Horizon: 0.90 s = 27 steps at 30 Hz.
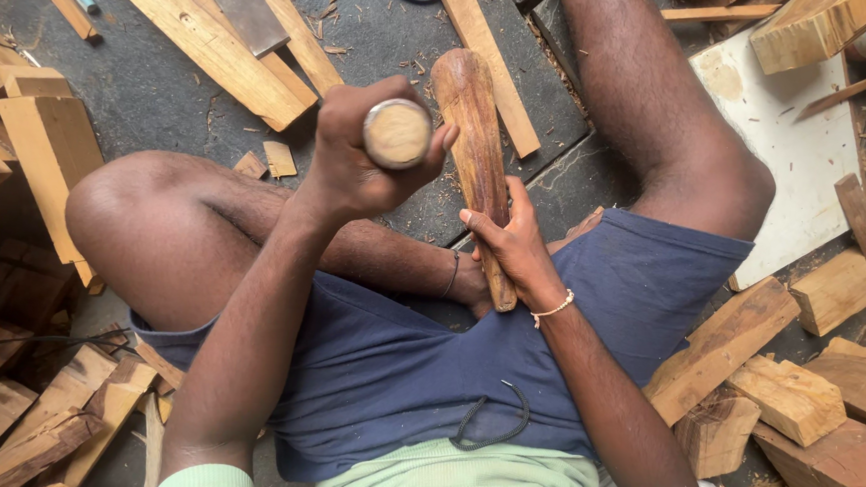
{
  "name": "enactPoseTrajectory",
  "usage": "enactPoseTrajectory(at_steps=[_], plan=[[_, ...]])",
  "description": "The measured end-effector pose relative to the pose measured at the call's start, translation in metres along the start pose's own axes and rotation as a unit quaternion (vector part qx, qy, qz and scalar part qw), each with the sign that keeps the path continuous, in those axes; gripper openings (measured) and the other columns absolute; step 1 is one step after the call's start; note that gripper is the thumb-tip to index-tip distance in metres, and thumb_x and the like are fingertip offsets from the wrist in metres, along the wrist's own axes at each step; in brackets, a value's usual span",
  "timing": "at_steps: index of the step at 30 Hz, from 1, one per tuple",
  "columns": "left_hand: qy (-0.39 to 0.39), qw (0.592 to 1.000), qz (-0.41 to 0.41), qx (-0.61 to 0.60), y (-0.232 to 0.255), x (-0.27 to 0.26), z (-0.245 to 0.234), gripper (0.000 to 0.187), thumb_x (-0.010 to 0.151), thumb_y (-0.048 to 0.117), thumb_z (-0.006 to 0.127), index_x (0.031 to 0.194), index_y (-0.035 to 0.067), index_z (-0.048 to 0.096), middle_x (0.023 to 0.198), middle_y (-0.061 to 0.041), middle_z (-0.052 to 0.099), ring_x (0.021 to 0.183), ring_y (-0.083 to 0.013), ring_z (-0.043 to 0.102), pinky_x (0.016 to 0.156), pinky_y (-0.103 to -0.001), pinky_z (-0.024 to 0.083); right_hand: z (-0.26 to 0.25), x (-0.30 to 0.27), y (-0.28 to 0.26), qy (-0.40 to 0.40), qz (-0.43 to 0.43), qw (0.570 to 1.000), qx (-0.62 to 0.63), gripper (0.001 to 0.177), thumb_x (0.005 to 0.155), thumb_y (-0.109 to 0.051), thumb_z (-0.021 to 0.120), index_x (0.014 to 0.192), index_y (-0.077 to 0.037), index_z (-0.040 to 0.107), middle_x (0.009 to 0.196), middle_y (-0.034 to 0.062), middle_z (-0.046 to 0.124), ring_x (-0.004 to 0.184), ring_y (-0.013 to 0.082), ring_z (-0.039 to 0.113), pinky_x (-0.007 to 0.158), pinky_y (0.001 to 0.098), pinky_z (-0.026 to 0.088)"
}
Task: The person uses a wooden mallet to strike a metal chisel against a block of wood to carve and shape it while sitting on the floor.
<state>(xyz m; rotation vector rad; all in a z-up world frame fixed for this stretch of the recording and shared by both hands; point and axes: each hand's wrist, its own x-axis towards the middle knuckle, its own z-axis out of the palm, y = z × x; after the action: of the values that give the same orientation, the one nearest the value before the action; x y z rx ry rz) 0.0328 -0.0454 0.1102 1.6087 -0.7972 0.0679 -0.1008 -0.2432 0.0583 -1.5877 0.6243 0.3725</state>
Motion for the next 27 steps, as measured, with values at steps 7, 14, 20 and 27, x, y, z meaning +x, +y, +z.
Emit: enactPoseTrajectory(at_steps=[7,14,20,27], plan=[[-0.080,0.995,-0.019,-0.054,-0.002,-0.003,-0.005,0.020,0.097,0.011,0.079,0.086,0.006,0.063,0.071,-0.003,0.066,0.065,-0.0108,0.069,0.057,-0.024,0.051,-0.001,0.002,0.002,0.004,-0.005,1.000,-0.014,0.061,0.085,-0.028,0.077,0.133,-0.004,0.047,0.086,0.0068,0.061,0.060,0.0095,0.062,0.046,0.0240,0.054],[0.031,0.999,-0.005,0.004,-0.006,-0.001,-0.007,0.019,0.100,0.010,0.076,0.086,0.006,0.064,0.072,-0.004,0.069,0.066,-0.0109,0.072,0.058,-0.025,0.057,0.000,0.001,0.000,0.009,0.007,1.000,-0.023,0.059,0.085,-0.027,0.077,0.131,-0.004,0.048,0.082,0.0075,0.060,0.058,0.0100,0.061,0.045,0.0243,0.053],[0.007,1.000,-0.021,0.001,0.000,-0.002,0.000,0.023,0.098,0.011,0.079,0.086,0.005,0.061,0.073,-0.005,0.067,0.067,-0.0117,0.071,0.057,-0.027,0.052,0.001,0.000,-0.004,0.011,0.005,0.999,-0.032,0.060,0.085,-0.027,0.076,0.132,-0.003,0.048,0.084,0.0060,0.061,0.060,0.0089,0.062,0.047,0.0241,0.055],[-0.003,1.000,-0.026,-0.003,-0.001,0.000,0.003,0.026,0.098,0.011,0.079,0.082,0.006,0.059,0.069,-0.004,0.064,0.064,-0.0100,0.069,0.055,-0.026,0.050,0.001,0.001,-0.001,0.006,-0.011,0.999,-0.030,0.063,0.085,-0.029,0.077,0.134,-0.002,0.048,0.087,0.0066,0.062,0.060,0.0088,0.062,0.047,0.0236,0.055]])
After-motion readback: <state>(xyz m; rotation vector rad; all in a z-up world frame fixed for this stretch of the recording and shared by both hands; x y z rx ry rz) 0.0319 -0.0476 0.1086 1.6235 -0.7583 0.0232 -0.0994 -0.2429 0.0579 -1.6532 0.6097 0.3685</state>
